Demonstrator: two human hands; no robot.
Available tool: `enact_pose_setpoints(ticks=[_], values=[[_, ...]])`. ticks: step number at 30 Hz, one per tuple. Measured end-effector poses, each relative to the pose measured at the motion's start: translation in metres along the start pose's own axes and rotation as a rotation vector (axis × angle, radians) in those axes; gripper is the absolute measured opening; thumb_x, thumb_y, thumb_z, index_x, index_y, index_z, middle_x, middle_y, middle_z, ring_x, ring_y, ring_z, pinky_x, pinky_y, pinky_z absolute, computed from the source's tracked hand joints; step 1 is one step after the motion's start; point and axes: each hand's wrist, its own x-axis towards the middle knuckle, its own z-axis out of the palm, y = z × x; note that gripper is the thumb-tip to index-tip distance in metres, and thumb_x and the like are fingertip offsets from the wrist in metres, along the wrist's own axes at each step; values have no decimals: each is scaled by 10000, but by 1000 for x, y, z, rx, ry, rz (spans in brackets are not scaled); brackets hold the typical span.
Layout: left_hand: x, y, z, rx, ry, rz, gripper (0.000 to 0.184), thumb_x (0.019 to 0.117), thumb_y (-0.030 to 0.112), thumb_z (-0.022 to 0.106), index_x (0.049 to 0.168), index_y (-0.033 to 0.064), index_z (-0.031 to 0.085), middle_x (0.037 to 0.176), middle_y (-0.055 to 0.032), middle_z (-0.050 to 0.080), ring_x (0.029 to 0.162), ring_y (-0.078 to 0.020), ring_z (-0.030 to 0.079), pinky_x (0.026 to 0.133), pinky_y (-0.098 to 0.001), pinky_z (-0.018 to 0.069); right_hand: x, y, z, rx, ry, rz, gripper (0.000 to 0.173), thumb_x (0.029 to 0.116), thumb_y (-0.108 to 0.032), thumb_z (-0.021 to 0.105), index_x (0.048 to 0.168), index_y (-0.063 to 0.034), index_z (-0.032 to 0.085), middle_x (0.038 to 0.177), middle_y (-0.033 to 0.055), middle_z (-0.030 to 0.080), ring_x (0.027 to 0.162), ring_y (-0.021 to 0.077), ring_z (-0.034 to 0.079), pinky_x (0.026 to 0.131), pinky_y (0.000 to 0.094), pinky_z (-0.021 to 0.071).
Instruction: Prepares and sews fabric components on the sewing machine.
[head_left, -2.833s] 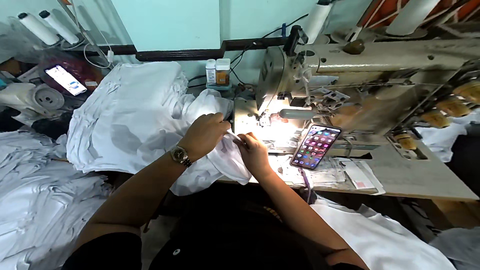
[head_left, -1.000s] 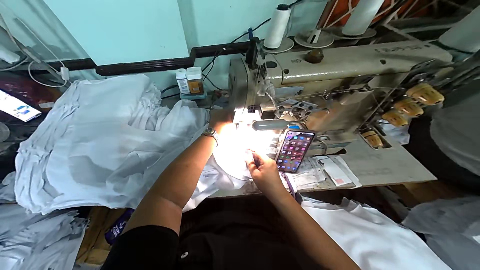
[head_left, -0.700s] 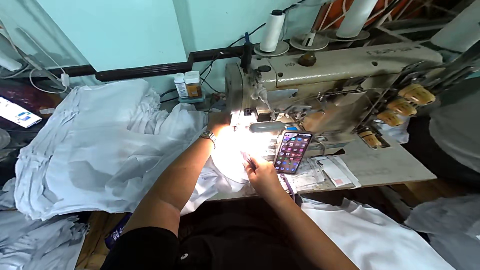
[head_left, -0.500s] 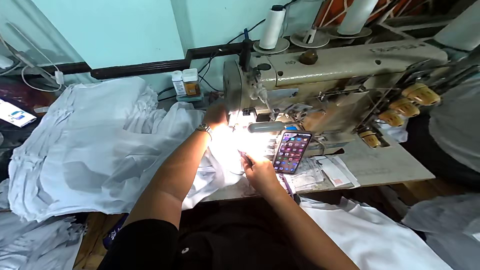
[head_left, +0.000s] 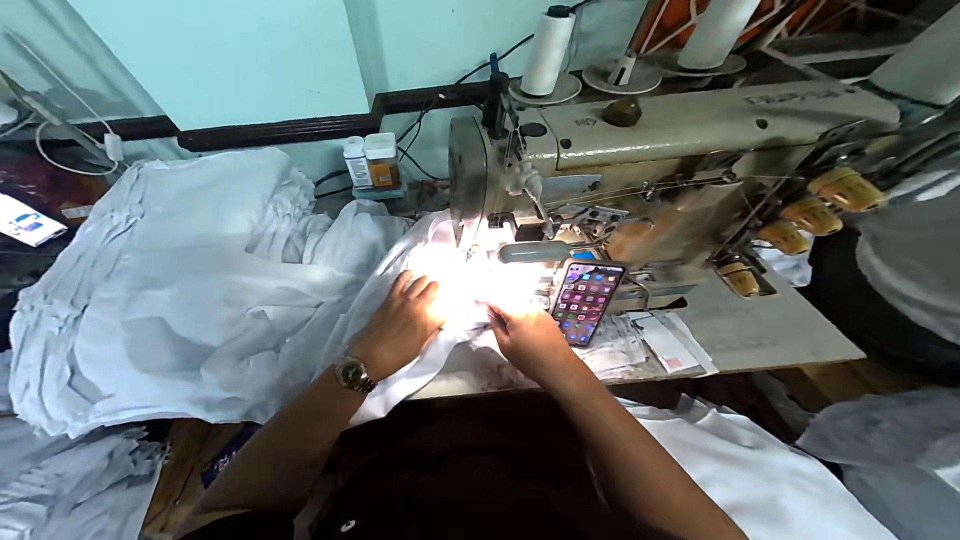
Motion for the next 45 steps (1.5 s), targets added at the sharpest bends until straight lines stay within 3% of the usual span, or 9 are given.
enact_pose_setpoints(ticks=[4, 9, 13, 17, 25, 35, 38, 41, 45], values=[[-12, 41, -40, -493, 95, 187, 301, 1033, 279, 576, 864, 53, 680, 863, -86, 698, 925, -210, 685, 1050, -423, 464, -4, 14, 0, 31, 131, -150, 216, 951, -136, 601, 1026, -100, 800, 853, 136, 745, 805, 325, 728, 730, 535, 582], [-17, 78, -9, -521, 347, 197, 348, 969, 401, 698, 839, 88, 621, 870, -74, 657, 931, -197, 650, 1078, -399, 423, -48, 17, 6, 278, 158, -334, 173, 908, -126, 661, 990, -203, 793, 1176, 110, 689, 943, 154, 669, 803, 294, 579], [-23, 59, 53, -114, 364, -112, 318, 906, 258, 704, 1192, 120, 687, 1125, -101, 732, 1185, -361, 647, 1122, -697, 340, -68, 17, 2, 312, 153, -381, 258, 942, -94, 605, 1106, -168, 789, 1164, 40, 735, 1023, 114, 695, 871, 271, 586], [-19, 45, 31, 69, 328, -237, 112, 884, 85, 636, 892, 166, 712, 925, -55, 716, 1187, -370, 630, 1110, -775, 257, -69, 18, -6, 284, 212, -393, 215, 996, -137, 581, 1085, -154, 776, 1152, 6, 747, 1081, 107, 692, 926, 268, 575], [-11, 52, -1, 143, 148, -247, 108, 877, 18, 664, 885, 120, 698, 916, -75, 710, 1206, -385, 620, 1121, -790, 220, -60, 24, -4, 262, 199, -313, 233, 1046, -201, 535, 1038, -132, 758, 1150, 11, 747, 1024, 100, 714, 843, 284, 603], [36, -6, -5, 160, 60, -264, 212, 901, 4, 645, 1072, 49, 762, 1027, -113, 718, 1148, -334, 644, 1175, -706, 213, 0, 25, -1, 118, 166, -225, 333, 1022, -255, 544, 876, -48, 760, 663, 105, 667, 621, 249, 666, 585, 448, 525], [34, -15, -8, 97, 31, -279, 286, 840, 138, 772, 1114, 56, 751, 1099, -110, 719, 1222, -347, 610, 1164, -725, 207, 5, 24, 6, 114, 207, -198, 317, 1007, -245, 562, 874, -48, 771, 678, 109, 686, 632, 248, 678, 601, 455, 534], [20, -21, -17, 60, -107, -337, 752, 740, 518, 868, 1322, 89, 661, 1304, -142, 656, 1410, -418, 450, 1128, -782, 212, 6, 27, 10, 110, 242, -215, 302, 997, -233, 573, 871, -50, 778, 684, 108, 694, 636, 240, 680, 606, 447, 543], [5, -44, -29, 218, -22, -268, 357, 834, 0, 769, 1181, 48, 696, 1182, -208, 675, 1305, -503, 520, 1080, -841, 207, 5, 24, 9, 90, 224, -206, 270, 983, -206, 584, 987, -68, 815, 785, 127, 750, 731, 286, 734, 675, 492, 573]])
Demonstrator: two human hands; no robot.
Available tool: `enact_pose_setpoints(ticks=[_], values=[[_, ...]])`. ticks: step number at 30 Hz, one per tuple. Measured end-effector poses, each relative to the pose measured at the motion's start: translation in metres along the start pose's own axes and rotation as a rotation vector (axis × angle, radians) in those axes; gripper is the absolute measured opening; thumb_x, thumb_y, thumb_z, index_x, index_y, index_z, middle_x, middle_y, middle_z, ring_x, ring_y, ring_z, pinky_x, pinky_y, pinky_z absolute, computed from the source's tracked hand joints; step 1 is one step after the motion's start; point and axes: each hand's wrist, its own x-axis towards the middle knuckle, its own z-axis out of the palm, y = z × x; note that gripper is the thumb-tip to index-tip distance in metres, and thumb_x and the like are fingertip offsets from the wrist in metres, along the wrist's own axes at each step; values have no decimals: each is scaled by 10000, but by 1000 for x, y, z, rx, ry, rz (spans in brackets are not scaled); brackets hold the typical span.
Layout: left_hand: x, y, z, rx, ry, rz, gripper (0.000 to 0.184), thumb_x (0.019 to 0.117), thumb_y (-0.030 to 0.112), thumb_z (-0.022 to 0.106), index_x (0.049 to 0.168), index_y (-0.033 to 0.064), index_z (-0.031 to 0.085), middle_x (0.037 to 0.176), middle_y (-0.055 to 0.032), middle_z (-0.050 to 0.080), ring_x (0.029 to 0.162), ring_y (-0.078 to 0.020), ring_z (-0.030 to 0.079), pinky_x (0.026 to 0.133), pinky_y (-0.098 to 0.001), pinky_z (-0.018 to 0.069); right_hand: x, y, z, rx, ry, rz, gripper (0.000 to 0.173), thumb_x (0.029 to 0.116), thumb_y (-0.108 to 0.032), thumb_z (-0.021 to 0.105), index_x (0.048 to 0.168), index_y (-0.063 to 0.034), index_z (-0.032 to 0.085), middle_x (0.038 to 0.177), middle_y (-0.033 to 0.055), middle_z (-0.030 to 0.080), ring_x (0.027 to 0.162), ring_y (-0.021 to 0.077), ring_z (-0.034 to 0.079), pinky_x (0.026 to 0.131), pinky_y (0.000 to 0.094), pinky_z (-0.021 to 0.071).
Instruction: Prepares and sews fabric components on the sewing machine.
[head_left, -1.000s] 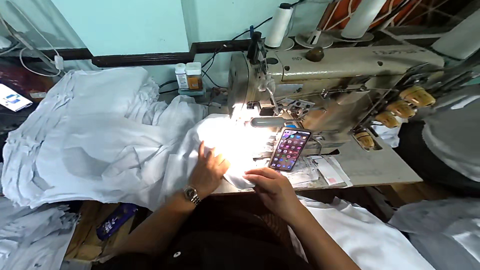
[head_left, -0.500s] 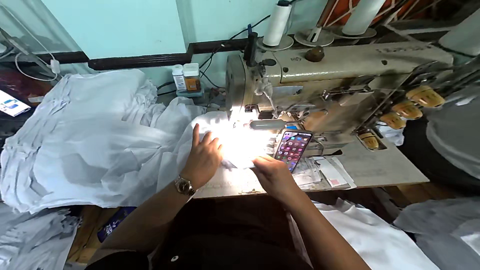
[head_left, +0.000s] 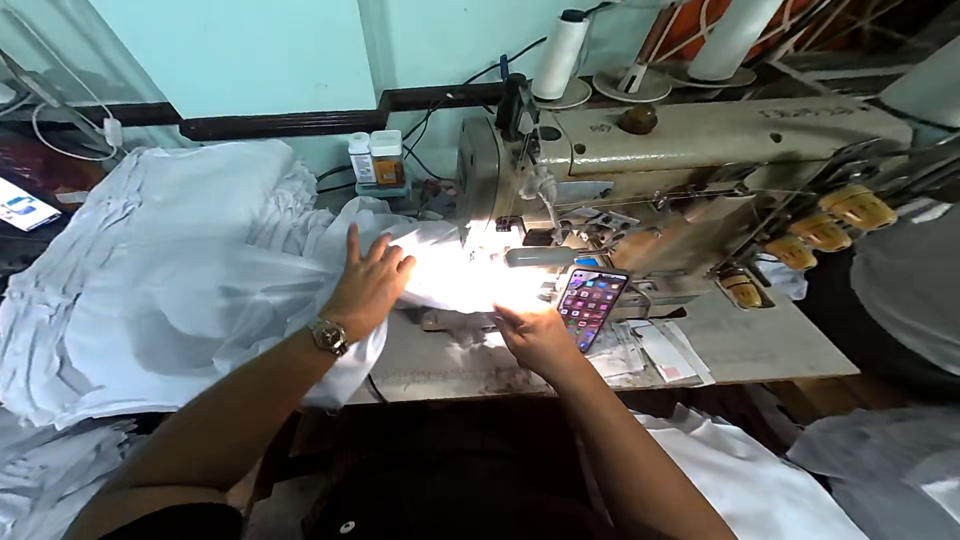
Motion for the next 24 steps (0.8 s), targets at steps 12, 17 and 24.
enact_pose_setpoints(ticks=[12, 17, 24], values=[[-16, 34, -49, -58, -148, 33, 507, 851, 574, 747, 936, 75, 766, 1119, -165, 703, 1326, -425, 529, 1149, -764, 219, -1, 1, -1, 56, -87, 35, 223, 973, -175, 610, 1007, -60, 798, 840, 128, 758, 780, 288, 738, 728, 510, 588], [-42, 88, -45, -708, -118, 573, 239, 1023, 216, 550, 832, 95, 627, 778, -55, 637, 843, -213, 663, 1124, -500, 386, -14, -9, -15, 87, -223, -16, 162, 969, -133, 613, 981, -119, 774, 1026, 67, 739, 846, 198, 714, 751, 407, 608], [-58, 114, 18, -716, 236, 339, 478, 934, 547, 685, 1135, 118, 618, 1127, -67, 691, 1145, -193, 640, 1173, -490, 354, -72, -23, -31, 239, -186, -102, 135, 954, -126, 636, 986, -140, 766, 1147, 28, 727, 938, 108, 709, 769, 279, 609]])
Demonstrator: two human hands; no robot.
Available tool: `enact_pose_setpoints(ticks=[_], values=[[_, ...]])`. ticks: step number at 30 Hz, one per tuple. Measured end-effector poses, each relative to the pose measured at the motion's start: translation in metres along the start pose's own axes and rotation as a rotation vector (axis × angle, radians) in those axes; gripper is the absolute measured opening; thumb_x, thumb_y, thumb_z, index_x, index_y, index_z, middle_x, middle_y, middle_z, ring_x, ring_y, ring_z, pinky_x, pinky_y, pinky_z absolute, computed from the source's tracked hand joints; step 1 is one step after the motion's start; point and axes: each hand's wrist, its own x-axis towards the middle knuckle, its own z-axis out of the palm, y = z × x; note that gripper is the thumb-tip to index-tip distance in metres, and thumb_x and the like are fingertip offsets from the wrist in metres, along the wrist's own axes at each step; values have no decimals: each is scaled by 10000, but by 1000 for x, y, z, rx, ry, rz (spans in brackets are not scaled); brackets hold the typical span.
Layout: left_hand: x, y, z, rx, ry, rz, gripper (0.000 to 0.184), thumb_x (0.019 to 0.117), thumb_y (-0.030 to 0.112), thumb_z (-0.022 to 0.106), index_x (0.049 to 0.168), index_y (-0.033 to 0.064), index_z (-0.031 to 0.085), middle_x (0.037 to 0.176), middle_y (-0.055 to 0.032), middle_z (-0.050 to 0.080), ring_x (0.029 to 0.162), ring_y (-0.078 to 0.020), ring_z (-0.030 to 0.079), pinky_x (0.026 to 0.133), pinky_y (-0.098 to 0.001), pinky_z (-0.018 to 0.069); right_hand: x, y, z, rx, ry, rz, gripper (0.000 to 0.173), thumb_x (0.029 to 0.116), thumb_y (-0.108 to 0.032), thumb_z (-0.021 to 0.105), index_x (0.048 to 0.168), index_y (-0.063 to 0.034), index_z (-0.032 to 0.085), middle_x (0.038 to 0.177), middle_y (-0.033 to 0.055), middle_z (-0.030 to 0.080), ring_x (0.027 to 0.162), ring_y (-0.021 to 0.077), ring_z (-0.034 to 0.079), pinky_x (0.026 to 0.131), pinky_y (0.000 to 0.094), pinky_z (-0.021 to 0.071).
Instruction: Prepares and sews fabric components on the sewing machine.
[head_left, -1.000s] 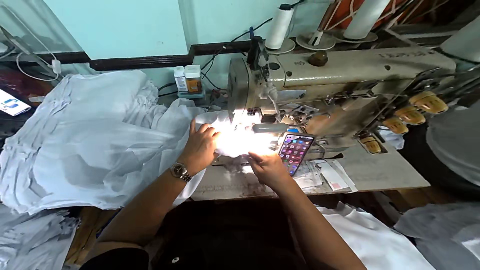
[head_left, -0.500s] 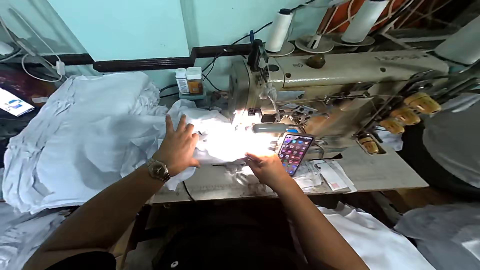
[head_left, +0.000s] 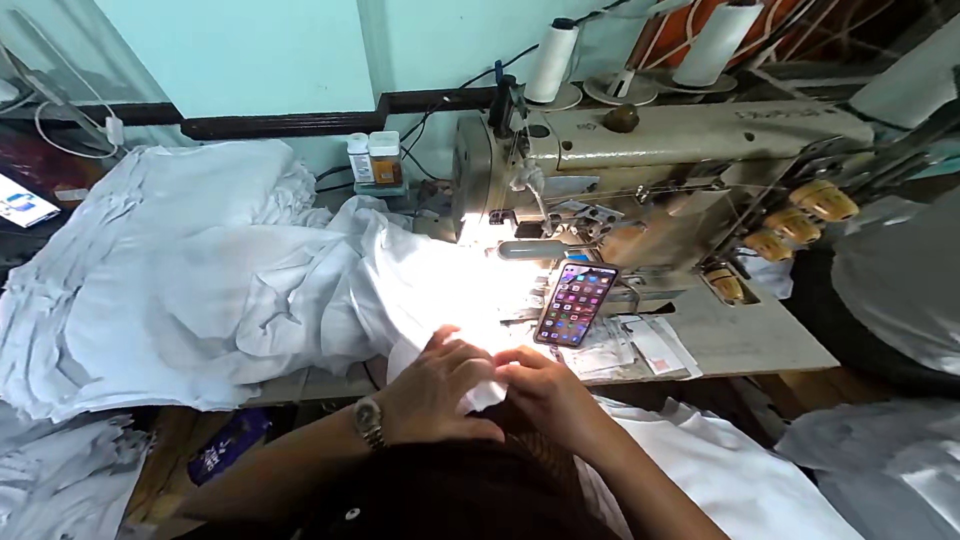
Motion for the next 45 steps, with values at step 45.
enact_pose_setpoints(ticks=[45], values=[[11, -46, -23, 507, -32, -112, 103, 892, 57, 645, 896, 145, 698, 924, -80, 696, 1116, -362, 646, 1123, -767, 257, 14, -9, -2, -121, 91, -5, 170, 1022, -171, 586, 1041, -135, 752, 1141, 13, 747, 956, 117, 731, 748, 293, 613]])
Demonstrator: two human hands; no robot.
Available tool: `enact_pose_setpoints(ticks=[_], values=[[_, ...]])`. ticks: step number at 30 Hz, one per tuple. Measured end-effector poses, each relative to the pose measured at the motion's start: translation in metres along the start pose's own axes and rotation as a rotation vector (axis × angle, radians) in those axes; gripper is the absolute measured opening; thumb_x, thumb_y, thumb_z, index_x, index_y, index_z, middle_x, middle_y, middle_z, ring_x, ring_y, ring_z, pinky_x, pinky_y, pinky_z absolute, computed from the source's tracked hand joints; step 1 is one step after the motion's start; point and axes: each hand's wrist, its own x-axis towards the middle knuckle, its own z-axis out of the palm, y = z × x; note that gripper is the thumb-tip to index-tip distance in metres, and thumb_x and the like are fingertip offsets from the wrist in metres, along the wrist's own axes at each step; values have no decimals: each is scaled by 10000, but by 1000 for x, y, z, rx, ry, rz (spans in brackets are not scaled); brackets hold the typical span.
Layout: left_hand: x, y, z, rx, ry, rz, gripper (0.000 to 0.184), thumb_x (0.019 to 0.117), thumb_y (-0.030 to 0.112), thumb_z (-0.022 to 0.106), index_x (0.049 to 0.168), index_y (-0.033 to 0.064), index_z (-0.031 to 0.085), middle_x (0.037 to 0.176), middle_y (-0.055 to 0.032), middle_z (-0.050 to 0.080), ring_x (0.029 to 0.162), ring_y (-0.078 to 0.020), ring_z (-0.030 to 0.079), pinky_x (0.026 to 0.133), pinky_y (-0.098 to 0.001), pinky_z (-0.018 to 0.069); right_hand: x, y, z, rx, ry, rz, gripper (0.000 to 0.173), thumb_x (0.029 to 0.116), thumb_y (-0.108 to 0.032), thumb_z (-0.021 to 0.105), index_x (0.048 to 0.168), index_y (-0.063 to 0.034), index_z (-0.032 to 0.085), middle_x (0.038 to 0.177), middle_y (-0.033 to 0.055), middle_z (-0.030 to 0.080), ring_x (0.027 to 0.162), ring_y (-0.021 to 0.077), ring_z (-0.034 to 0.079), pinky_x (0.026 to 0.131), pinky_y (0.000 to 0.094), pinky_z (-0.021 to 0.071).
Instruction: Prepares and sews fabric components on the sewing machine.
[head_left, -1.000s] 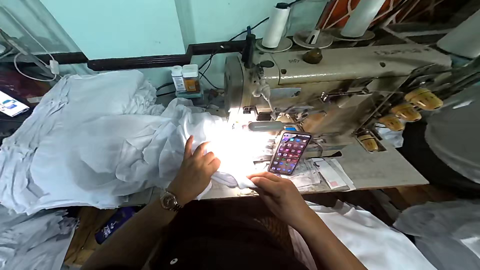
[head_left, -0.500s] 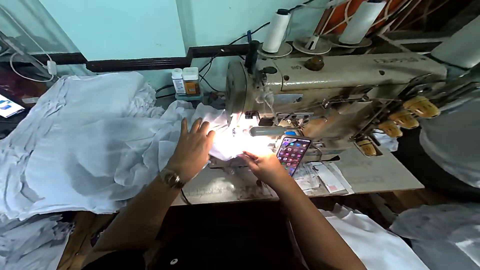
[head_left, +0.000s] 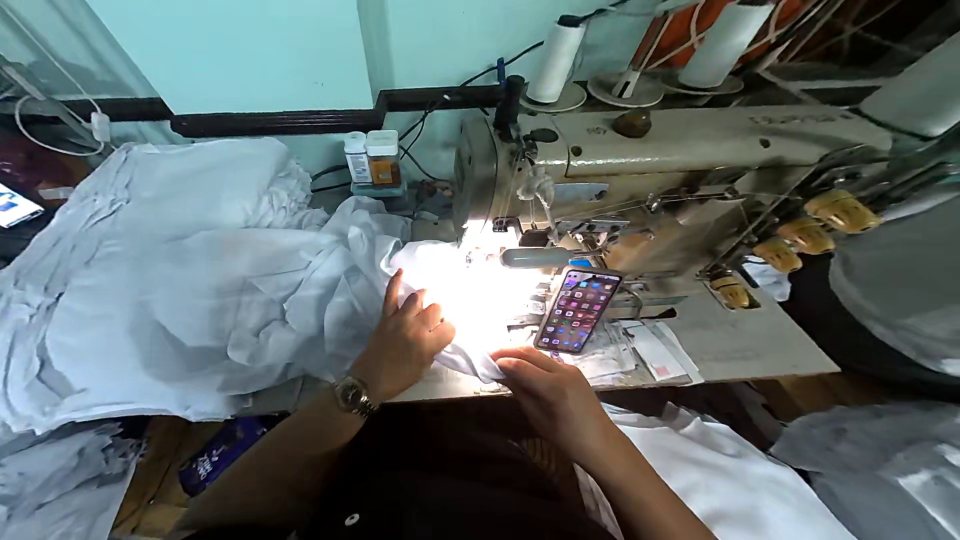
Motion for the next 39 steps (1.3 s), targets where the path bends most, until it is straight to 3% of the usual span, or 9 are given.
enact_pose_setpoints(ticks=[8, 14, 16, 19, 24, 27, 30, 33, 39], values=[[6, -4, -9, 84, -94, -17, 99, 913, 69, 646, 834, 110, 690, 885, -88, 695, 1187, -382, 622, 1149, -767, 213, 10, 15, 14, -52, -13, 61, 197, 1027, -192, 562, 973, -116, 736, 981, 33, 734, 779, 145, 711, 627, 321, 593], [31, -9, -21, 44, -168, 3, 123, 881, 97, 689, 986, 136, 739, 1116, -49, 731, 1426, -360, 456, 1179, -751, 155, 44, 31, 17, -169, 42, 63, 248, 997, -176, 572, 1026, -73, 796, 766, 103, 730, 678, 264, 718, 612, 442, 582], [33, -12, -17, 46, -231, -32, 56, 905, 113, 679, 916, 106, 734, 1014, -54, 737, 1397, -363, 483, 1192, -738, 149, 49, 38, 25, -222, 104, 49, 259, 986, -158, 571, 1035, -68, 809, 773, 122, 746, 699, 294, 736, 628, 466, 589], [38, -15, -13, 104, -312, -147, 160, 903, 160, 700, 1037, 101, 766, 1157, -62, 729, 1442, -367, 432, 1192, -735, 134, 55, 42, 34, -280, 118, 79, 253, 965, -118, 577, 1057, -48, 802, 848, 165, 759, 778, 356, 752, 675, 533, 596], [46, -6, -17, -124, -207, -284, 465, 965, 516, 596, 1088, 96, 753, 1327, -77, 675, 1473, -318, 409, 1192, -692, 193, 49, 34, 31, -288, 107, 83, 301, 897, -22, 571, 1098, -43, 794, 781, 160, 742, 685, 346, 733, 605, 512, 584], [53, -13, 13, -227, 35, -418, 279, 910, 286, 669, 1085, 82, 747, 1393, -74, 630, 1401, -297, 487, 1128, -628, 351, 36, 30, 36, -228, 165, 100, 295, 955, -65, 552, 1137, -61, 784, 812, 133, 748, 687, 292, 731, 607, 448, 592], [51, -31, 42, -264, 130, -483, 721, 626, 47, 872, 1304, 46, 625, 1470, -204, 530, 1374, -397, 487, 1069, -637, 422, 21, 25, 42, -72, 303, 125, 268, 1029, -107, 517, 1145, -75, 757, 983, 103, 745, 874, 181, 722, 771, 313, 599], [50, -36, 44, -297, 137, -477, 890, 584, 25, 882, 1406, 37, 542, 1495, -231, 498, 1405, -398, 460, 1102, -619, 408, 2, 33, 67, 108, 408, 76, 249, 1040, -87, 502, 1111, -27, 734, 1026, 98, 732, 982, 109, 692, 901, 239, 565], [52, -38, 45, -268, 96, -486, 911, 582, 59, 892, 1422, 51, 543, 1507, -208, 495, 1405, -384, 463, 1103, -613, 414, -20, 58, 112, -19, 151, 120, 278, 1012, -167, 530, 1160, -99, 756, 964, 44, 774, 858, 177, 747, 773, 411, 620]])
